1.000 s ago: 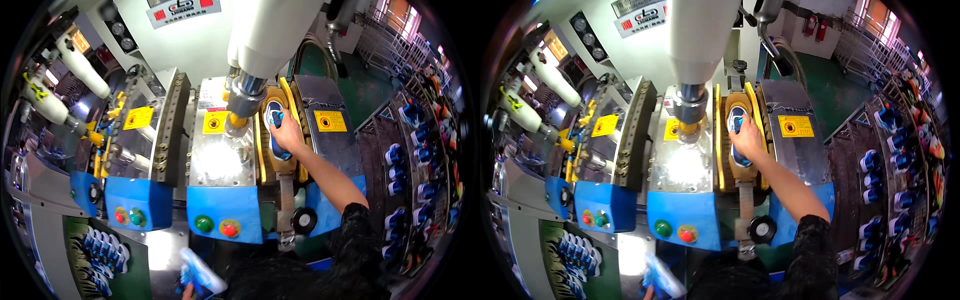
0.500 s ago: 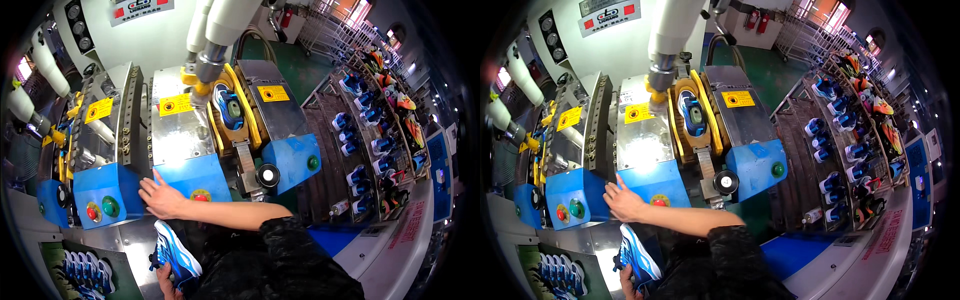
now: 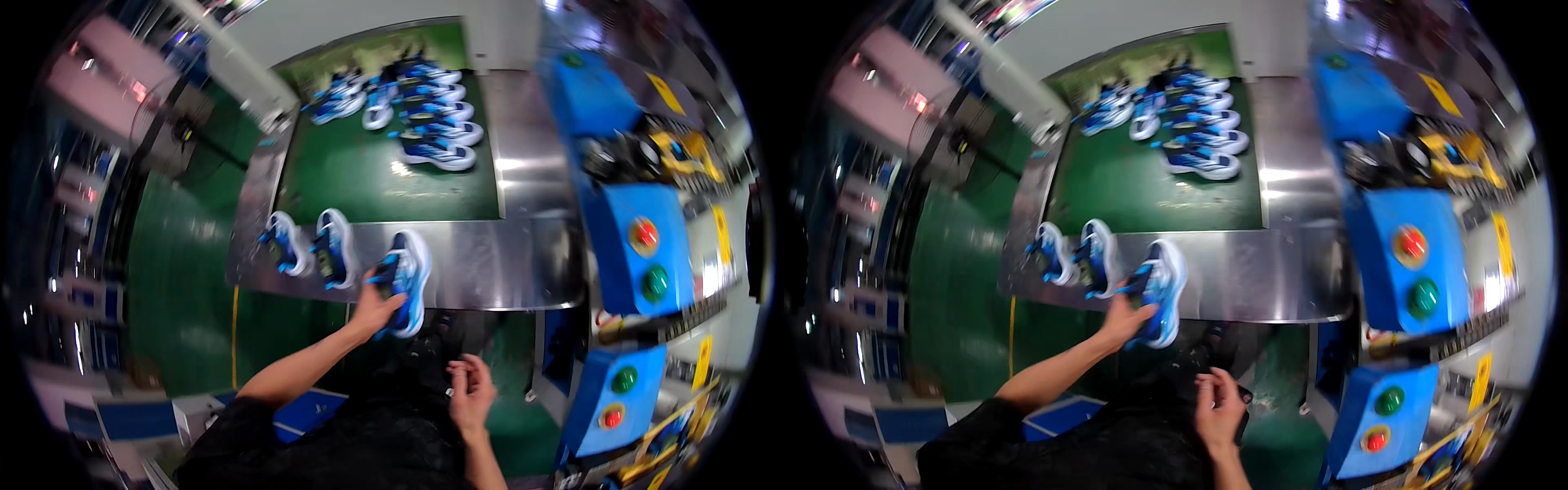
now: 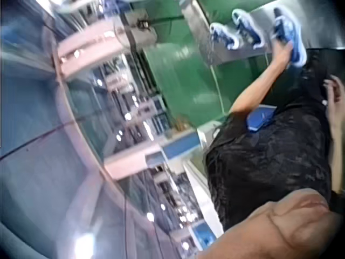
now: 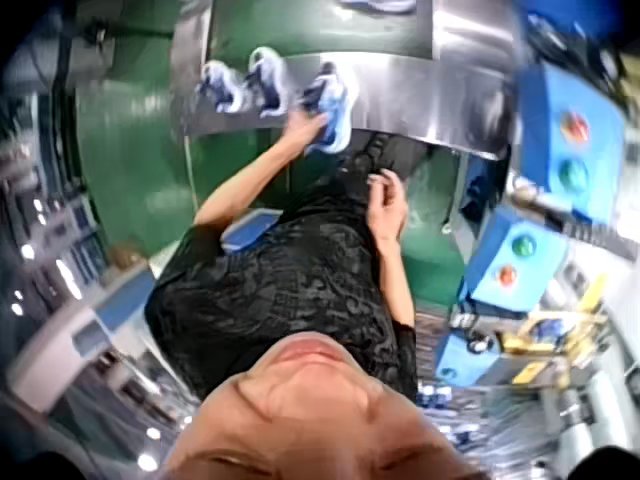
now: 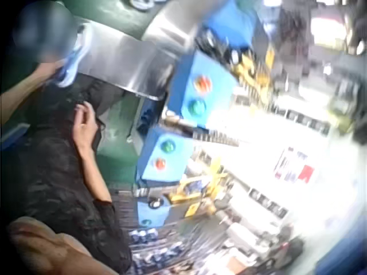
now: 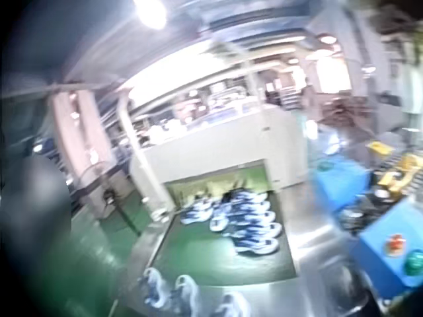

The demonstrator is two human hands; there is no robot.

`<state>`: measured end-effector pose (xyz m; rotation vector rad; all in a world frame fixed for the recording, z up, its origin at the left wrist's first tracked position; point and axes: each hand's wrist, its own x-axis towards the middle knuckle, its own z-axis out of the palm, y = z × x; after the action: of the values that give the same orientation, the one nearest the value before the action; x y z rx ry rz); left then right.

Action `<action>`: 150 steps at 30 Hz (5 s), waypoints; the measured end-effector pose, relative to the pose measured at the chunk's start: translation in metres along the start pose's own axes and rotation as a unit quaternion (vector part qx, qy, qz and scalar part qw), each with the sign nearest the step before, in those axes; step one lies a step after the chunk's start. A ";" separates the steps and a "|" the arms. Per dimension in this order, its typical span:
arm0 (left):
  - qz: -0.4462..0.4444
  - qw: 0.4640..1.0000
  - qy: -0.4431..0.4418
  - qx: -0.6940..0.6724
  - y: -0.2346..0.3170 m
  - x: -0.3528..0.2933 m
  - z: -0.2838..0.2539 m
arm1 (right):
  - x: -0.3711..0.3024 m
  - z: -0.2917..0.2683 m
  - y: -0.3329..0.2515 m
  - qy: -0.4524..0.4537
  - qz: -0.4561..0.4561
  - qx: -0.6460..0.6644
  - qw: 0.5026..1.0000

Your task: The person repeatedly picks up blue and white sneakers, places them into a machine jig, and removes them. They then place the shoes onto a green table and a metal rack. The person handles the shoes one at a time in a repetitive cycle.

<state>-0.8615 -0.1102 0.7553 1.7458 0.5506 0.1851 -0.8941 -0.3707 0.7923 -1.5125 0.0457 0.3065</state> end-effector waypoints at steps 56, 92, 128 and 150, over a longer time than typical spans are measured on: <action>0.296 0.270 -0.913 -0.078 0.099 -0.201 -0.169 | -0.282 0.374 -0.073 0.837 -0.222 -0.228 0.444; -0.301 0.738 -0.540 -0.271 0.204 0.360 -0.245 | 0.286 0.306 -0.327 -0.308 -0.297 -0.376 0.822; 0.328 0.779 -0.502 0.185 0.461 0.356 0.507 | 0.128 -0.010 -0.374 0.408 0.141 0.165 0.887; 0.050 0.988 -0.115 -0.089 0.242 0.359 0.030 | 0.502 -0.242 -0.332 0.611 0.055 -0.326 0.719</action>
<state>-0.4716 -0.0096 0.9177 1.5958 0.2701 0.0977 -0.2974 -0.5326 0.9899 -2.1762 1.1998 -0.7318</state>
